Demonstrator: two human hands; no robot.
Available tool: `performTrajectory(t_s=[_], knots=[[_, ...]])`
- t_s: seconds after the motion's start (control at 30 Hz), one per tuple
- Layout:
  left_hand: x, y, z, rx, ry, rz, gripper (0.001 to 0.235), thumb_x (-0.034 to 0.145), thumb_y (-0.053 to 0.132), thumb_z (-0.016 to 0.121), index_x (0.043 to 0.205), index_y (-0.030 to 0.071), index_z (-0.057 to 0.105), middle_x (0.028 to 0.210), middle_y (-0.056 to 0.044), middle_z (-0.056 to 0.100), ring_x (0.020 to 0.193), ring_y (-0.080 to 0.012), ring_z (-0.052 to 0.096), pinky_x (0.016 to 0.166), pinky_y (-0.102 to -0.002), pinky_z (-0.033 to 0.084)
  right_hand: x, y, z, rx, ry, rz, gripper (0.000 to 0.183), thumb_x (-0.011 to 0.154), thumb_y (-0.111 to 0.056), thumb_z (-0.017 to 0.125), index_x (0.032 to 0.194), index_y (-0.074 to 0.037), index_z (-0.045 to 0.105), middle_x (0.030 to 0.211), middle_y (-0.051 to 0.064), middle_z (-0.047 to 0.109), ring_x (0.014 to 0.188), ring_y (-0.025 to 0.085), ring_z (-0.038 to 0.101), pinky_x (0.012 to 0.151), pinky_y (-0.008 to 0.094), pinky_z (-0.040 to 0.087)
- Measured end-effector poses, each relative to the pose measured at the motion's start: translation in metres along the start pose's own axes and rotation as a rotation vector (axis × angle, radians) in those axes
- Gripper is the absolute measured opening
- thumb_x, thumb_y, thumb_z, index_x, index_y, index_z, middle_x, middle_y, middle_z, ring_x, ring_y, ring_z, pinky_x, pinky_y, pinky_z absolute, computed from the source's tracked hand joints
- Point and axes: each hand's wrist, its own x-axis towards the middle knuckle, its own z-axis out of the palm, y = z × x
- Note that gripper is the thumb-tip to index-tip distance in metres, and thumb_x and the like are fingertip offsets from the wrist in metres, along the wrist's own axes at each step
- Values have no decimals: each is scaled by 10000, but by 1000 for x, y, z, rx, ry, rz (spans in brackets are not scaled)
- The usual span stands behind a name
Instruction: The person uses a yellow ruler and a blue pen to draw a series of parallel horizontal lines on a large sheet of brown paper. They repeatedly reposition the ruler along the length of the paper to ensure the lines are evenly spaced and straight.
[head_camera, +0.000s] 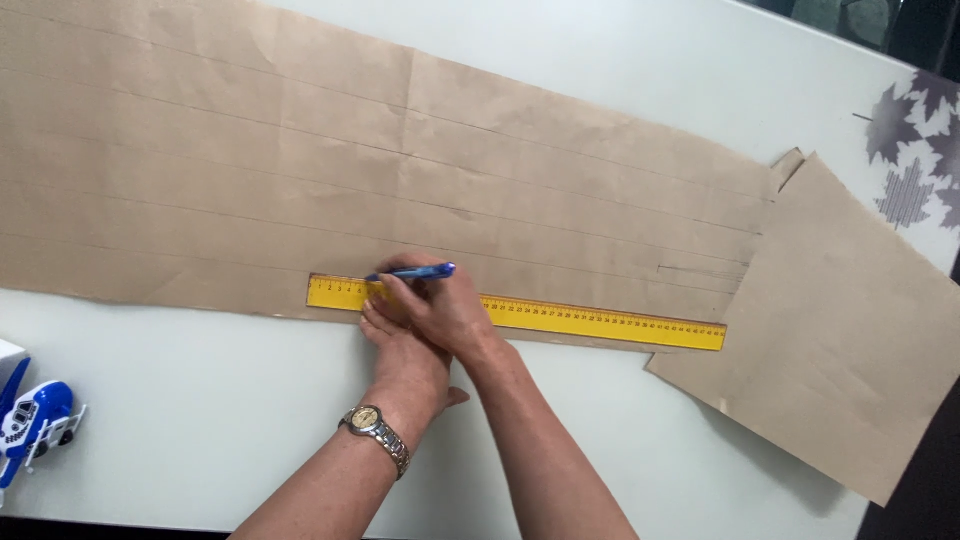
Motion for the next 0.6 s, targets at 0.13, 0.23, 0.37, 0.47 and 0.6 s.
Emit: performTrajectory(t_s=[0.13,0.23,0.37,0.47,0.6], knots=[[3,1,4,13,-15,-77,881,706,697,711,1339,123,494,1322,-543,298,1240,-708,255,998,-715,263,-30,25,-35,-83,72,-29,203,925,-212,605,1073,-97,685,973,154,710,948,364,684,843,473,559],[-14,-2,-22,-60,-29,-61,808,737,610,742,1429,433,363,1331,-542,278,1245,-690,251,1010,-686,286,-62,54,-79,-79,163,69,213,925,-213,614,1083,-87,682,982,165,709,954,346,687,860,475,556],[-24,-3,-39,-59,-81,-26,848,813,551,703,1487,493,193,1339,-509,317,1241,-659,285,996,-663,330,-111,97,-150,-167,347,201,169,920,-173,632,1059,-102,697,953,125,712,899,272,707,795,390,577],[-28,-1,-46,-56,-58,-31,841,807,555,715,1490,463,232,1317,-525,326,1228,-658,301,986,-660,339,-143,126,-195,-137,475,297,163,938,-144,628,1080,-81,675,924,109,686,824,238,683,761,376,572],[-24,1,-41,-44,-71,-39,852,797,580,709,1483,494,211,1324,-524,319,1244,-647,306,1002,-641,337,-171,135,-236,-250,569,339,132,955,-154,617,1066,-90,650,800,107,671,718,208,684,739,367,572]])
